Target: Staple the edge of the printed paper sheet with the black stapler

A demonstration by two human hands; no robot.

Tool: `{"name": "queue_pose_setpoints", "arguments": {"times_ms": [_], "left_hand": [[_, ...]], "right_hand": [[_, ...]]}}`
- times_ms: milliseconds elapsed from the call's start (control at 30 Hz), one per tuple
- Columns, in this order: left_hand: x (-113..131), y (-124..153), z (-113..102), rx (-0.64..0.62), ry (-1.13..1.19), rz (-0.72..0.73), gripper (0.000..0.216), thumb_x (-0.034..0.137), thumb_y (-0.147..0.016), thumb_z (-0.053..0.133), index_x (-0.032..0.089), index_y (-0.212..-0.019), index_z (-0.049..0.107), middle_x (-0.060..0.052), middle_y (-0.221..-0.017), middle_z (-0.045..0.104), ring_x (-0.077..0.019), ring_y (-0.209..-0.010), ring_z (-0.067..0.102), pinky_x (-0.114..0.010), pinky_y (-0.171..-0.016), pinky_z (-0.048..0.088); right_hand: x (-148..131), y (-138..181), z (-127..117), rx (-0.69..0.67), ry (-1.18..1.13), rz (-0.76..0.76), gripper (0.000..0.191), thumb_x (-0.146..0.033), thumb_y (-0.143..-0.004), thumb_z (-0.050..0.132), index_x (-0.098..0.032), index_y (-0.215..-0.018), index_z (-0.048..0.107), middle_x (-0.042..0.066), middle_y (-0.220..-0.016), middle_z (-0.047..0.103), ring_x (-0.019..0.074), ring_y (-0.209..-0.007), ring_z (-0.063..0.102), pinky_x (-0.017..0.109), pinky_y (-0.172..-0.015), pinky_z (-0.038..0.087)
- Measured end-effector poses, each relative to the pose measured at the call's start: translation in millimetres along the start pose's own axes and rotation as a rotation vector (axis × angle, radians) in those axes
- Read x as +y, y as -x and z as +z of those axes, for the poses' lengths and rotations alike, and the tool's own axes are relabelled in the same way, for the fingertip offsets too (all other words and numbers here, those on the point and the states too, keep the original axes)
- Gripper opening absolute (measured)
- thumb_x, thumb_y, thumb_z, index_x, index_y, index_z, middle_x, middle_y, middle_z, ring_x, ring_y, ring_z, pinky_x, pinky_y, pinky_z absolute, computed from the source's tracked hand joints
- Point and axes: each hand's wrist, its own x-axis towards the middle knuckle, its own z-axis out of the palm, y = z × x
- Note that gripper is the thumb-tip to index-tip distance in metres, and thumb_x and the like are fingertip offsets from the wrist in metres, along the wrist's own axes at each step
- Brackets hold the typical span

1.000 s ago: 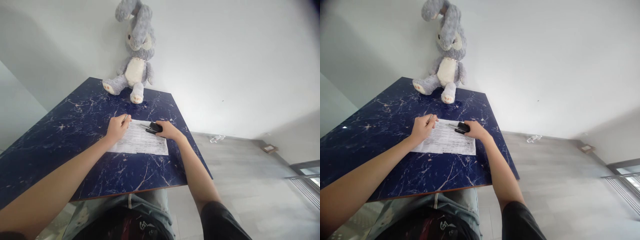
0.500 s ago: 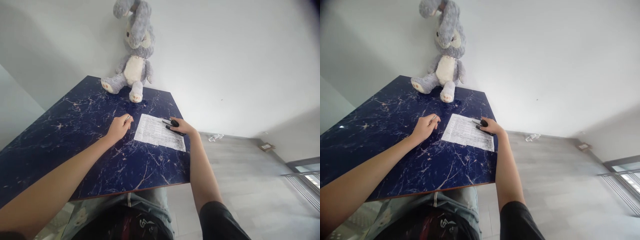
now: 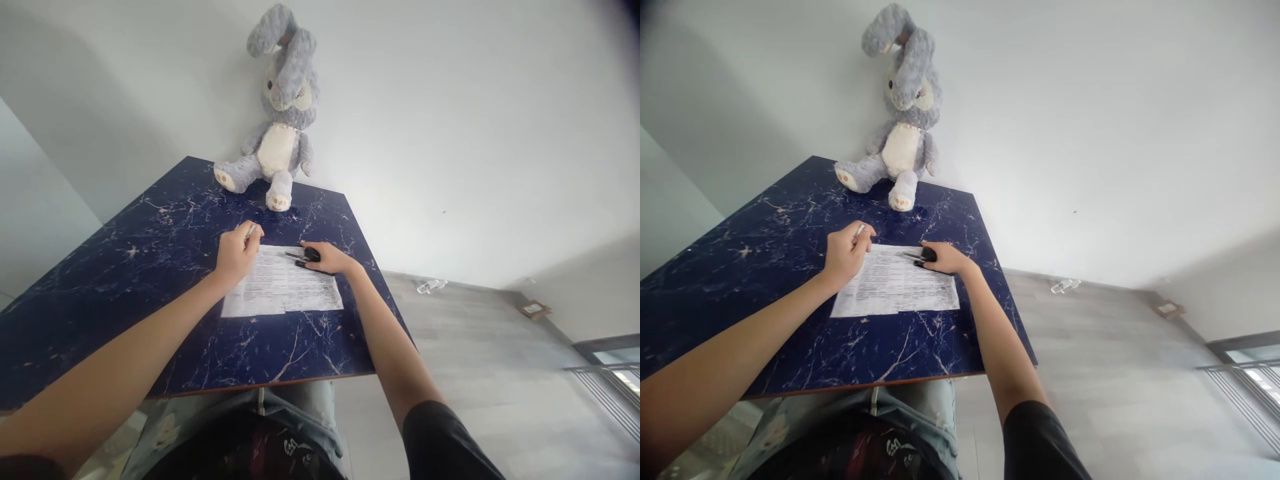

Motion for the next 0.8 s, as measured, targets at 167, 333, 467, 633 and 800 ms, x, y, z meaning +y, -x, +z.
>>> {"name": "queue_pose_setpoints", "arguments": {"times_ms": [167,333,467,633,800], "left_hand": [[18.2,-10.2,-26.2,0.299,0.007,0.074,0.027,0.027,-0.105,0.049,0.021,-0.084,0.065,0.003,-0.056,0.057,-0.0120,-0.051,0.054,-0.026,-0.059,0.041],[22.3,-22.0,-44.8,0.440,-0.011,0.021,0.030,0.024,-0.106,0.047,0.022,-0.081,0.063,0.003,-0.055,0.056,-0.0127,-0.051,0.054,-0.026,-0.060,0.044],[20.6,-22.5,-44.0,0.437,-0.013,-0.007,0.028,0.023,-0.105,0.047,0.022,-0.081,0.063,0.004,-0.055,0.054,-0.0125,-0.052,0.054,-0.026,-0.061,0.044],[11.4,-18.7,-30.4,0.191,-0.001,-0.095,0.028,0.029,-0.107,0.045,0.022,-0.082,0.057,0.003,-0.057,0.056,-0.0142,-0.053,0.055,-0.027,-0.061,0.042],[-2.6,-11.2,-10.7,-0.233,0.013,-0.112,0.038,0.037,-0.106,0.046,0.023,-0.071,0.052,0.003,-0.052,0.058,-0.0154,-0.051,0.056,-0.029,-0.062,0.043]], "right_hand": [[-73.1,-76.8,37.3,-0.108,-0.023,-0.206,0.049,-0.029,-0.086,0.081,-0.018,-0.132,0.072,0.011,-0.128,0.079,0.0320,-0.116,0.075,0.044,-0.105,0.056],[-127.3,-127.4,65.3,-0.161,-0.083,-0.391,0.041,-0.017,-0.085,0.081,-0.017,-0.125,0.070,0.010,-0.127,0.078,0.0287,-0.112,0.074,0.038,-0.097,0.055],[-135.1,-123.9,71.6,-0.131,-0.144,-0.481,0.042,-0.013,-0.084,0.079,-0.016,-0.124,0.067,0.012,-0.130,0.076,0.0271,-0.113,0.071,0.035,-0.096,0.053],[-120.5,-76.5,61.5,-0.102,-0.066,-0.269,0.030,-0.023,-0.087,0.077,-0.017,-0.116,0.070,0.007,-0.105,0.080,0.0239,-0.090,0.071,0.034,-0.085,0.052],[-95.6,-11.0,46.1,-0.053,-0.048,-0.136,0.039,-0.020,-0.089,0.073,-0.017,-0.127,0.069,0.012,-0.118,0.079,0.0267,-0.099,0.074,0.038,-0.090,0.054]]}}
